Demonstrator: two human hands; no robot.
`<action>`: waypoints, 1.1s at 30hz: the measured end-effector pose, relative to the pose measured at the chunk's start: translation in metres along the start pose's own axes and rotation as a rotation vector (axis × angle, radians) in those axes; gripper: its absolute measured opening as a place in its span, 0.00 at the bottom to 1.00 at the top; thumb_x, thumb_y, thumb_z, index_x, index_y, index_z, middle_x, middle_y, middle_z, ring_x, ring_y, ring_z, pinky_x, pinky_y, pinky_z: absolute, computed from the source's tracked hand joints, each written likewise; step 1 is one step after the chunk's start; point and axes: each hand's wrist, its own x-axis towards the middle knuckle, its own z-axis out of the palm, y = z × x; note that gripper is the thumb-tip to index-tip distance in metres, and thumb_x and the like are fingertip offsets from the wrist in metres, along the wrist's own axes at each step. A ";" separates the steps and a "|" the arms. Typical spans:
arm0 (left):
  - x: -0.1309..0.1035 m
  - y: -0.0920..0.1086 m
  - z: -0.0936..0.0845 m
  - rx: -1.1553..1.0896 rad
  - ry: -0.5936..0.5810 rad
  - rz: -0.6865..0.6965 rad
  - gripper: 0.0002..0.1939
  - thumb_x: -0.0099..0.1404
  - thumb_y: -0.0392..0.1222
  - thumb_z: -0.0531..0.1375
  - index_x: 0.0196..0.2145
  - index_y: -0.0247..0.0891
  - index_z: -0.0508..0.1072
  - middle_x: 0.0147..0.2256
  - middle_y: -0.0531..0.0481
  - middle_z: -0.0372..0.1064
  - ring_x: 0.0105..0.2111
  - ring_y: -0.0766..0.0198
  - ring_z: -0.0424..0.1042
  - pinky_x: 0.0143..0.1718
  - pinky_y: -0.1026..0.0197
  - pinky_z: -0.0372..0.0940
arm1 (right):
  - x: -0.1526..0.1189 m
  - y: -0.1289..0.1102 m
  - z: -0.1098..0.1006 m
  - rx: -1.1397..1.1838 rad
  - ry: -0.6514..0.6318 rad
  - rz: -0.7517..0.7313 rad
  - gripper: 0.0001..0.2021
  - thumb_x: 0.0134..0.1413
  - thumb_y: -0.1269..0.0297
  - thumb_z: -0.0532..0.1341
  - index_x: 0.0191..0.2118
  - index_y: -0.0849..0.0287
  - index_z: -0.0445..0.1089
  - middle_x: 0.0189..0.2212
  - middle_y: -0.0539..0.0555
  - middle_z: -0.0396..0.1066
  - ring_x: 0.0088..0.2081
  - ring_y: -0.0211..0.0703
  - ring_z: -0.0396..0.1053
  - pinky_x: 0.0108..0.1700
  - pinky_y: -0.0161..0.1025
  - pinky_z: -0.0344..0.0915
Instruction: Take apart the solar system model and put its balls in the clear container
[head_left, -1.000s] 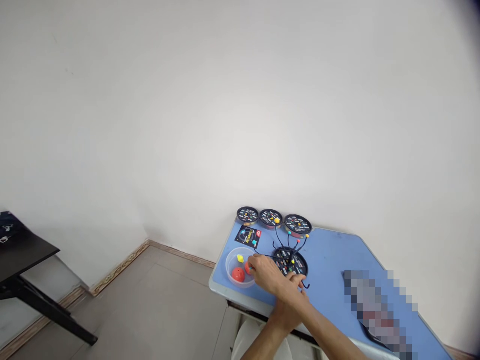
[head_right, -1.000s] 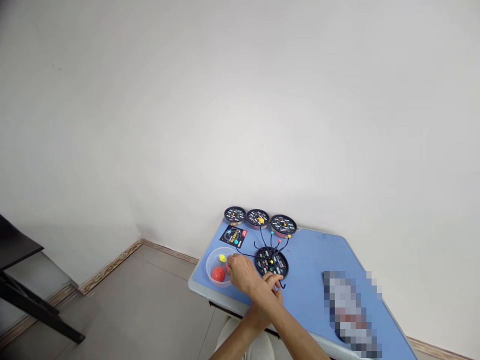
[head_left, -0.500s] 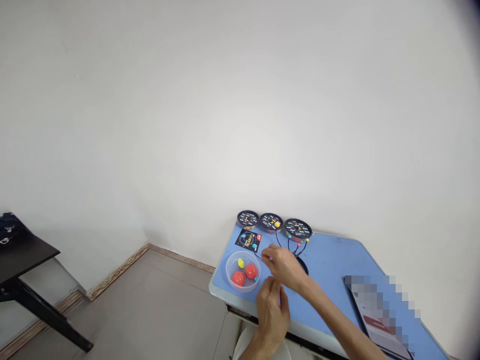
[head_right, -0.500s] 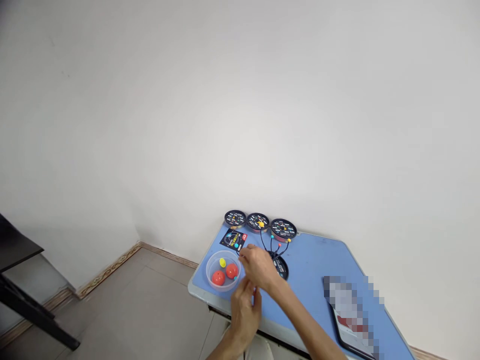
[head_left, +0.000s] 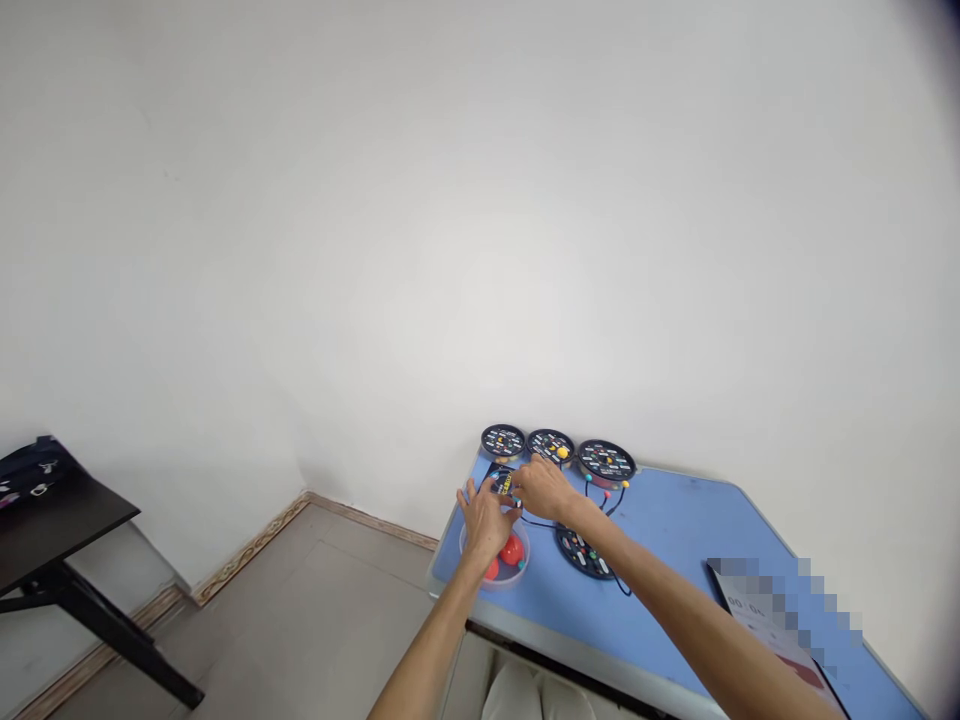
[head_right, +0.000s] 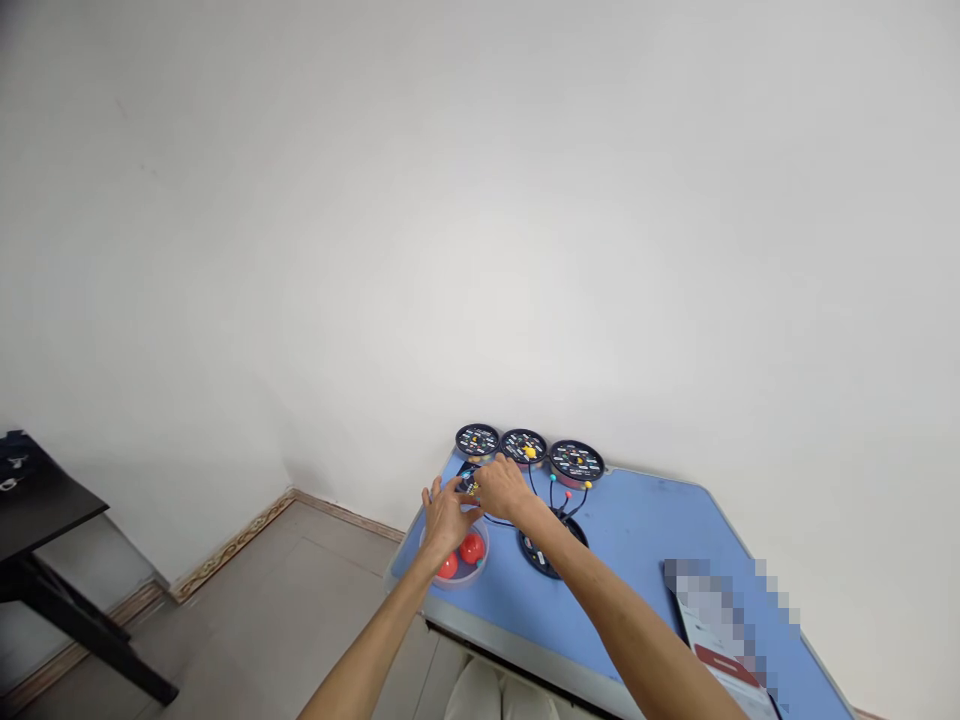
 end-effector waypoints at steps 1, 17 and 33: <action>0.002 -0.001 0.001 -0.020 -0.008 -0.004 0.07 0.60 0.40 0.64 0.37 0.45 0.81 0.61 0.47 0.64 0.65 0.40 0.47 0.64 0.34 0.37 | 0.004 -0.002 0.001 -0.003 -0.016 0.001 0.12 0.61 0.64 0.57 0.40 0.63 0.77 0.40 0.65 0.77 0.51 0.56 0.69 0.48 0.42 0.60; 0.020 -0.011 0.011 -0.149 -0.080 0.014 0.21 0.59 0.34 0.63 0.51 0.46 0.74 0.50 0.46 0.75 0.64 0.50 0.53 0.65 0.39 0.39 | 0.014 -0.005 0.012 0.001 -0.098 -0.013 0.13 0.57 0.69 0.58 0.45 0.60 0.76 0.40 0.63 0.78 0.47 0.55 0.73 0.50 0.47 0.60; 0.023 -0.012 0.011 -0.141 -0.097 0.043 0.21 0.57 0.34 0.64 0.49 0.47 0.75 0.49 0.47 0.76 0.65 0.50 0.53 0.64 0.40 0.40 | 0.013 -0.005 0.010 0.000 -0.105 -0.001 0.13 0.58 0.66 0.57 0.45 0.63 0.76 0.40 0.65 0.78 0.46 0.57 0.74 0.48 0.47 0.62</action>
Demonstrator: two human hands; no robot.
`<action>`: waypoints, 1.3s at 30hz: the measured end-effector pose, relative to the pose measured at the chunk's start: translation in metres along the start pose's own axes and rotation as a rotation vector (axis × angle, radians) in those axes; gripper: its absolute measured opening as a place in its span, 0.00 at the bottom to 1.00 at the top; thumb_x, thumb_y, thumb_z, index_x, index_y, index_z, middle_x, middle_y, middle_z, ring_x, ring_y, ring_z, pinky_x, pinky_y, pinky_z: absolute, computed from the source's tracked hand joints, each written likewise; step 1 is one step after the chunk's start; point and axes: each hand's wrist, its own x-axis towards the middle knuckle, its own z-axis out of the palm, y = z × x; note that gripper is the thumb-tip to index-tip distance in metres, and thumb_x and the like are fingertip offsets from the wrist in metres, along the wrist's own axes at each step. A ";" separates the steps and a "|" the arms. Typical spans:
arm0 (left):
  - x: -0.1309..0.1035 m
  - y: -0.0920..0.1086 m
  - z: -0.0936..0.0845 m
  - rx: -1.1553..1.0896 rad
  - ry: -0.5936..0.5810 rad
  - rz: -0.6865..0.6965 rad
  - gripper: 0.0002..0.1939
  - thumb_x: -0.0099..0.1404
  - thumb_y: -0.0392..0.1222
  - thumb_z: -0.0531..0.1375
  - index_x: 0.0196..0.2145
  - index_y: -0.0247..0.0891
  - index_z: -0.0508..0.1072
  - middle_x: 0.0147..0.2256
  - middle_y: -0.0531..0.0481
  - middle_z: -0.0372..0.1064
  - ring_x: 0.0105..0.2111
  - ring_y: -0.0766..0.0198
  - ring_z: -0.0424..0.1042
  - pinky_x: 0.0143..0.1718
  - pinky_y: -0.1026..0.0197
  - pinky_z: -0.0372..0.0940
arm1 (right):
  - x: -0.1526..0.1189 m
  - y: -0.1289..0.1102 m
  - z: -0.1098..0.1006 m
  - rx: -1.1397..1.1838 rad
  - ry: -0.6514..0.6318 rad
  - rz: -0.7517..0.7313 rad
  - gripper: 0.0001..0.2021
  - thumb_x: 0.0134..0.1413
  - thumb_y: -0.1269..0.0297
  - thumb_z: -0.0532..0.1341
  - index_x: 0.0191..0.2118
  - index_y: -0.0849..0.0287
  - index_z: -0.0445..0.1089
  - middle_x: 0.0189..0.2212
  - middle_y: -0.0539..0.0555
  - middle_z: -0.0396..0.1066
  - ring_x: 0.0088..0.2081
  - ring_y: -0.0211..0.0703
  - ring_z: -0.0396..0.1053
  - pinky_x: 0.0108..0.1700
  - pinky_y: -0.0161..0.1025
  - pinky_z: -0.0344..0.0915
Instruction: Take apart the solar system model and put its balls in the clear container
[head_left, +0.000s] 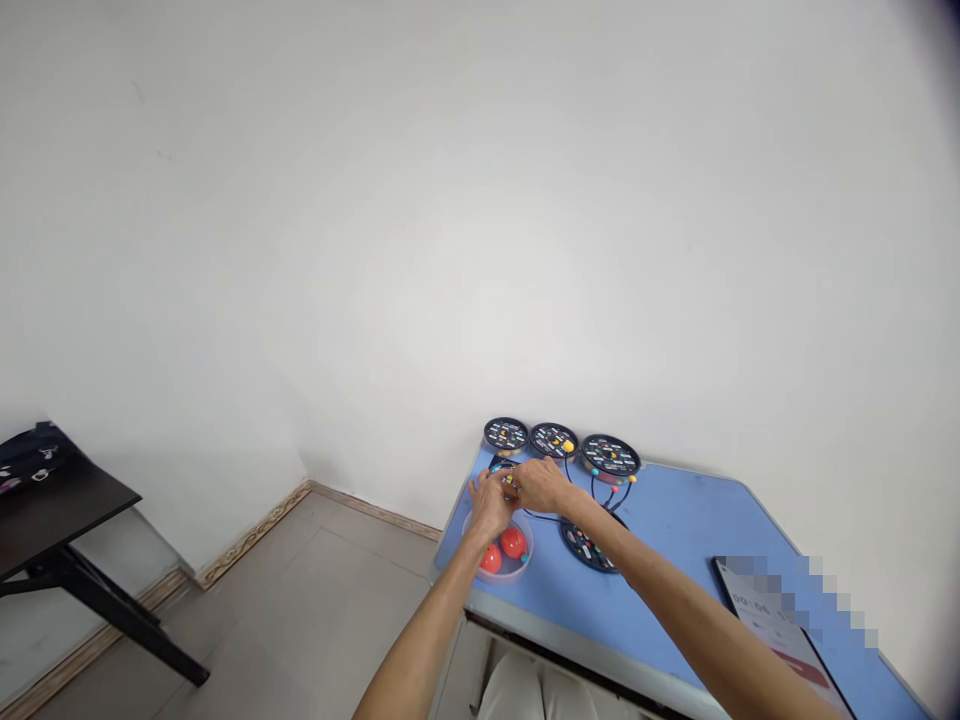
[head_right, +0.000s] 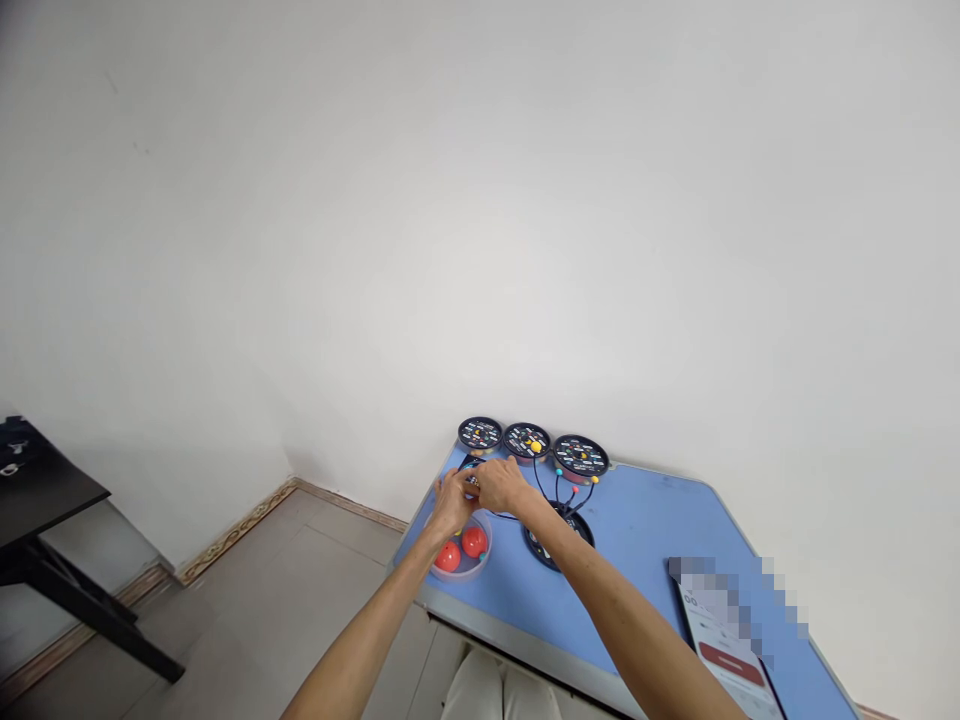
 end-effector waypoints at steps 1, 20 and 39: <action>0.000 0.000 0.000 0.002 0.000 0.001 0.19 0.58 0.34 0.64 0.47 0.47 0.76 0.50 0.47 0.75 0.65 0.50 0.53 0.64 0.40 0.39 | 0.000 0.001 0.000 -0.001 0.004 0.009 0.14 0.60 0.64 0.56 0.45 0.64 0.76 0.40 0.66 0.78 0.46 0.58 0.74 0.48 0.48 0.62; -0.003 0.006 -0.005 0.041 0.004 0.016 0.27 0.57 0.35 0.65 0.55 0.45 0.70 0.54 0.45 0.72 0.64 0.50 0.53 0.65 0.41 0.39 | -0.003 -0.001 0.000 -0.029 -0.039 -0.004 0.14 0.60 0.69 0.55 0.48 0.62 0.75 0.43 0.66 0.77 0.49 0.56 0.73 0.49 0.45 0.62; -0.003 0.005 -0.005 0.020 -0.010 0.056 0.21 0.59 0.37 0.64 0.51 0.46 0.74 0.54 0.46 0.72 0.65 0.50 0.52 0.65 0.39 0.37 | -0.003 0.000 0.000 -0.033 -0.019 0.006 0.13 0.58 0.69 0.56 0.45 0.61 0.76 0.42 0.64 0.77 0.49 0.55 0.73 0.49 0.44 0.61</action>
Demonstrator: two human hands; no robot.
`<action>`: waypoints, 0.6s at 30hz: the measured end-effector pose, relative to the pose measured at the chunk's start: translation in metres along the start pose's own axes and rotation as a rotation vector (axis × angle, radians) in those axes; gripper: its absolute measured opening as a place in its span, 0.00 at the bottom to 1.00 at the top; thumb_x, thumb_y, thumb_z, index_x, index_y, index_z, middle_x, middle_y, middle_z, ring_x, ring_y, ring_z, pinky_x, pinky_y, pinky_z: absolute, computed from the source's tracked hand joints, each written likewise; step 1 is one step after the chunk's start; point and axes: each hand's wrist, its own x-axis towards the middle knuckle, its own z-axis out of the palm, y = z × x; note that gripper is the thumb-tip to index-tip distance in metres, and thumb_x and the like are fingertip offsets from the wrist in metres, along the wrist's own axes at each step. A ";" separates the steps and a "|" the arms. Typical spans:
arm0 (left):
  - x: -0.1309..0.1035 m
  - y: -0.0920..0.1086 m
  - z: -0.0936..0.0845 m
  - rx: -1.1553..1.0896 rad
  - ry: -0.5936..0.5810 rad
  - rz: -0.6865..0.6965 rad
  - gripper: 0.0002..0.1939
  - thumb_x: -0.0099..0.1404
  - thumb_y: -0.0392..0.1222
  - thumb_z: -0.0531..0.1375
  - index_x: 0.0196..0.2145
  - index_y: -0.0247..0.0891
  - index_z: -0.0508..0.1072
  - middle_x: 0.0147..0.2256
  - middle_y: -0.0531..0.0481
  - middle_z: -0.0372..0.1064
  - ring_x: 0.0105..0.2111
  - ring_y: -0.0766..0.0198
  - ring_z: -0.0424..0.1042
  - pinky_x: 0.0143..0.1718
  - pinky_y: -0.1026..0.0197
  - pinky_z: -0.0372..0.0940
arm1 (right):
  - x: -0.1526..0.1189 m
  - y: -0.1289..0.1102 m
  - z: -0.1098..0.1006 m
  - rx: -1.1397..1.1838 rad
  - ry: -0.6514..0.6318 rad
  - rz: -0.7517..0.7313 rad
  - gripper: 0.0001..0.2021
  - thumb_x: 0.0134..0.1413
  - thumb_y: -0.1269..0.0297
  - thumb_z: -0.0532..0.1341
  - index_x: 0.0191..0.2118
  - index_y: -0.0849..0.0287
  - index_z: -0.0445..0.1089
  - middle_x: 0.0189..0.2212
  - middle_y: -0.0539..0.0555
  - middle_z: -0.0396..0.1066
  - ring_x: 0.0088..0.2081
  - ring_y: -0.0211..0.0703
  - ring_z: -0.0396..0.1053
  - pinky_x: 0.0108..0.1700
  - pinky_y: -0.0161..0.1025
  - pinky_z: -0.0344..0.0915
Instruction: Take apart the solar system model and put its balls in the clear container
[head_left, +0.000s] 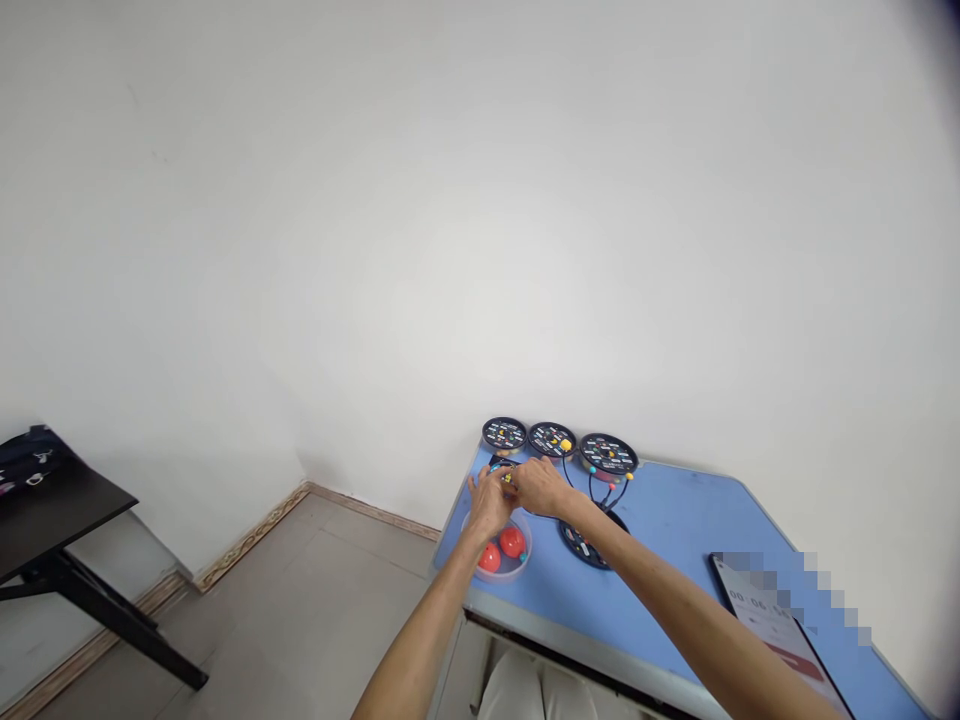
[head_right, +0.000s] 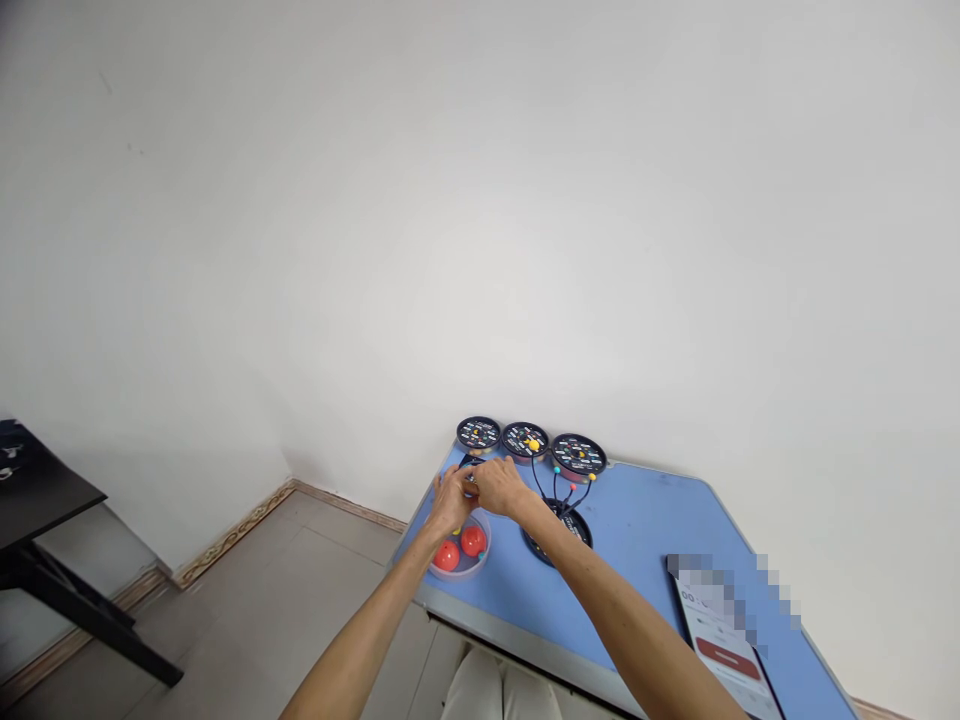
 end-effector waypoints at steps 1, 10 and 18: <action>0.000 0.000 0.000 0.000 -0.002 0.004 0.20 0.59 0.37 0.64 0.49 0.46 0.75 0.54 0.46 0.71 0.65 0.50 0.52 0.65 0.39 0.36 | 0.000 0.001 0.000 0.003 0.003 0.014 0.14 0.60 0.67 0.55 0.45 0.61 0.76 0.42 0.65 0.77 0.48 0.56 0.73 0.48 0.44 0.62; -0.002 0.001 -0.001 -0.007 -0.004 0.010 0.20 0.59 0.35 0.63 0.50 0.46 0.75 0.50 0.46 0.75 0.63 0.52 0.56 0.65 0.41 0.39 | -0.002 0.000 -0.001 0.005 -0.005 -0.004 0.14 0.57 0.71 0.57 0.46 0.61 0.76 0.43 0.64 0.77 0.50 0.55 0.72 0.48 0.43 0.61; 0.000 -0.001 0.000 0.008 -0.015 -0.006 0.11 0.58 0.35 0.63 0.38 0.46 0.79 0.55 0.47 0.72 0.64 0.52 0.55 0.64 0.43 0.42 | -0.003 0.004 -0.003 0.040 -0.016 0.006 0.16 0.63 0.61 0.53 0.44 0.62 0.77 0.41 0.65 0.78 0.45 0.56 0.75 0.41 0.40 0.64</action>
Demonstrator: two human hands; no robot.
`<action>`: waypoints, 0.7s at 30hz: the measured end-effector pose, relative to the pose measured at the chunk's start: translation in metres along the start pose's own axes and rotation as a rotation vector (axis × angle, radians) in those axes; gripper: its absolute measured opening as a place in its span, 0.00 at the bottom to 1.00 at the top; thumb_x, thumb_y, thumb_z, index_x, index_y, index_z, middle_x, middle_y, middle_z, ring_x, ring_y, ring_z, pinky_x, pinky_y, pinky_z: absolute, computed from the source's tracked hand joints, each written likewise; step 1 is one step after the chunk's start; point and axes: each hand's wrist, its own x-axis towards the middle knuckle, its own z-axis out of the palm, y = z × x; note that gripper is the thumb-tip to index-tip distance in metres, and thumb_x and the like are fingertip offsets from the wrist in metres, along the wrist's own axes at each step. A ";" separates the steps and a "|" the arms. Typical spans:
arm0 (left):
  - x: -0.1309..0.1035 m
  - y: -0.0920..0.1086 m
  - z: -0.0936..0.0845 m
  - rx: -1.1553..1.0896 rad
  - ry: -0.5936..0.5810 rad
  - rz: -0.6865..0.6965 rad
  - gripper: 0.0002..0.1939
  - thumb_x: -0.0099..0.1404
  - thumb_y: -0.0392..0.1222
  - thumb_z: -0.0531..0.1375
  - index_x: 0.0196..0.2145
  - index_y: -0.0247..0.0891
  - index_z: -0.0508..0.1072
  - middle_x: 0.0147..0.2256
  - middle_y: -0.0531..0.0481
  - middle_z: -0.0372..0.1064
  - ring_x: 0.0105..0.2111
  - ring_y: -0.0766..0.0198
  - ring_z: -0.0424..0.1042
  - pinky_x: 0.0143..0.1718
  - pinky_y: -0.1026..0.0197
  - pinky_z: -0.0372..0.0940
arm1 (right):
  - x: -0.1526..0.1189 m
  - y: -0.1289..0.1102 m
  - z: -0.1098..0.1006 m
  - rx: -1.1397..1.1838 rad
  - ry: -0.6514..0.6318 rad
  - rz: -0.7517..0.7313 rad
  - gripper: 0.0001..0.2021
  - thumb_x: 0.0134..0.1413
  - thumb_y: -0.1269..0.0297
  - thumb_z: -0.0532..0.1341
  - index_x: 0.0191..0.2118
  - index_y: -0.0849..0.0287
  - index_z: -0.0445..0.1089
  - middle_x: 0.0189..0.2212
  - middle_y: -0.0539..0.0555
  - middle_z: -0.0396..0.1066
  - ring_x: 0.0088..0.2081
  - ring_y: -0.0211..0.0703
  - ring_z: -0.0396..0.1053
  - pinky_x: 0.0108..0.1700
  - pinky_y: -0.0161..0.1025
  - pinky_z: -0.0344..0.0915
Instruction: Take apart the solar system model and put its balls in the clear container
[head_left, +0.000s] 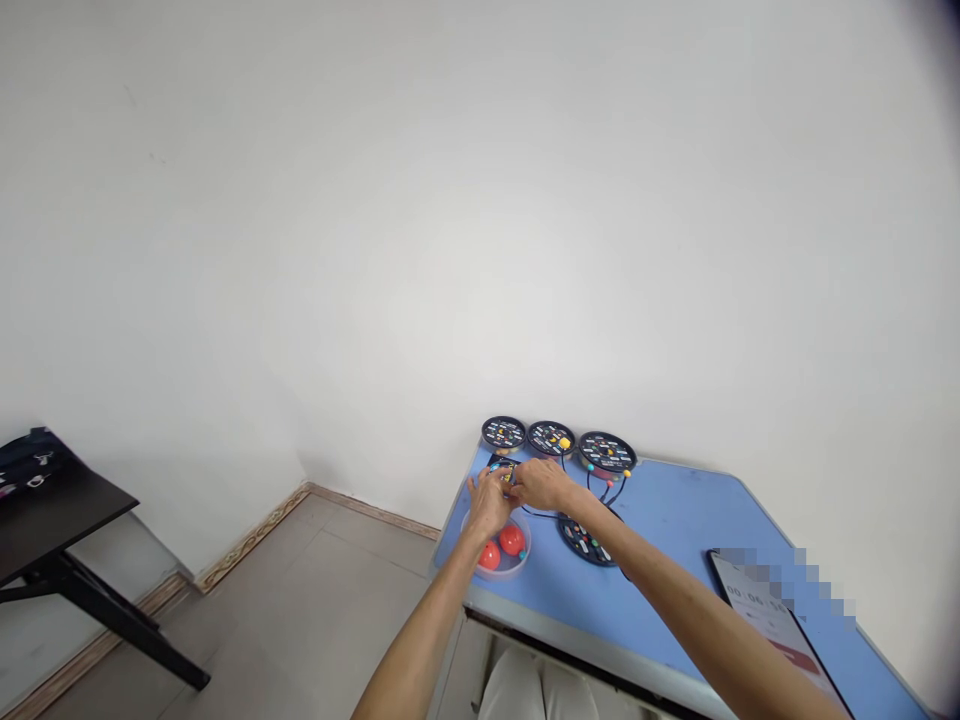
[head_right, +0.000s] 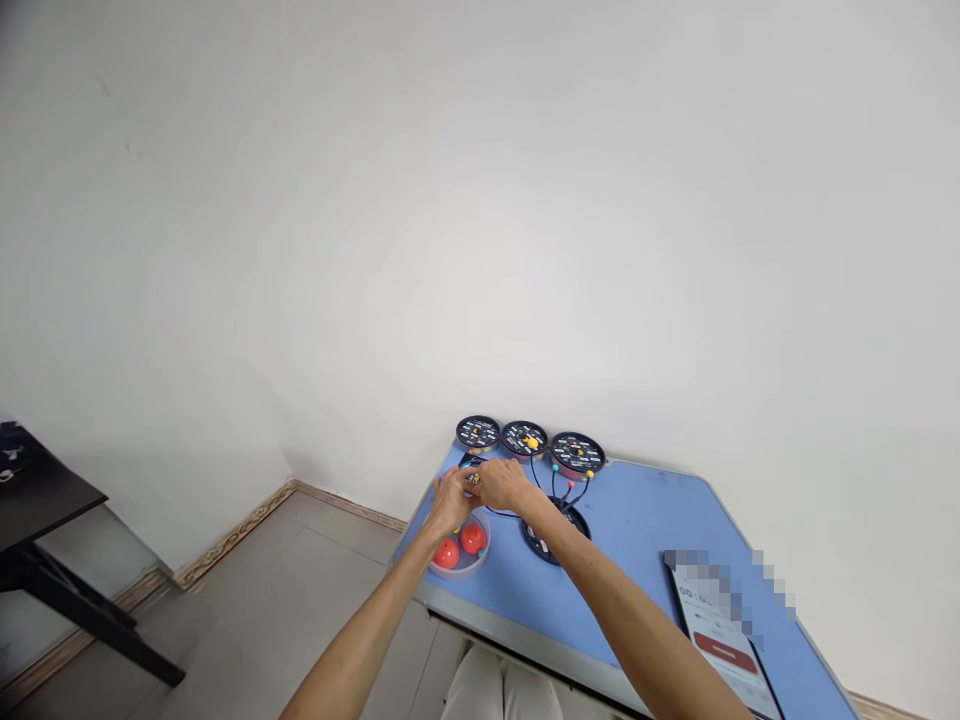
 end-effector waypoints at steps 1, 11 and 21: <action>0.000 0.000 0.001 0.001 0.000 -0.005 0.13 0.58 0.35 0.64 0.41 0.47 0.79 0.54 0.47 0.72 0.64 0.51 0.55 0.64 0.43 0.42 | 0.000 -0.001 0.000 -0.002 0.000 0.003 0.17 0.63 0.62 0.53 0.44 0.63 0.76 0.41 0.66 0.78 0.45 0.56 0.75 0.41 0.41 0.64; -0.002 0.001 0.001 -0.004 0.006 0.012 0.10 0.59 0.35 0.63 0.37 0.46 0.80 0.54 0.48 0.73 0.64 0.52 0.56 0.63 0.46 0.45 | -0.005 0.000 -0.002 0.013 0.017 -0.007 0.13 0.60 0.66 0.56 0.40 0.60 0.77 0.39 0.63 0.78 0.44 0.52 0.75 0.40 0.37 0.62; -0.002 0.007 -0.001 -0.003 0.012 -0.033 0.20 0.57 0.36 0.64 0.48 0.44 0.76 0.46 0.44 0.77 0.57 0.50 0.66 0.57 0.49 0.55 | -0.006 -0.007 0.005 0.028 0.040 0.034 0.13 0.56 0.71 0.58 0.46 0.61 0.74 0.44 0.64 0.76 0.52 0.55 0.70 0.51 0.44 0.61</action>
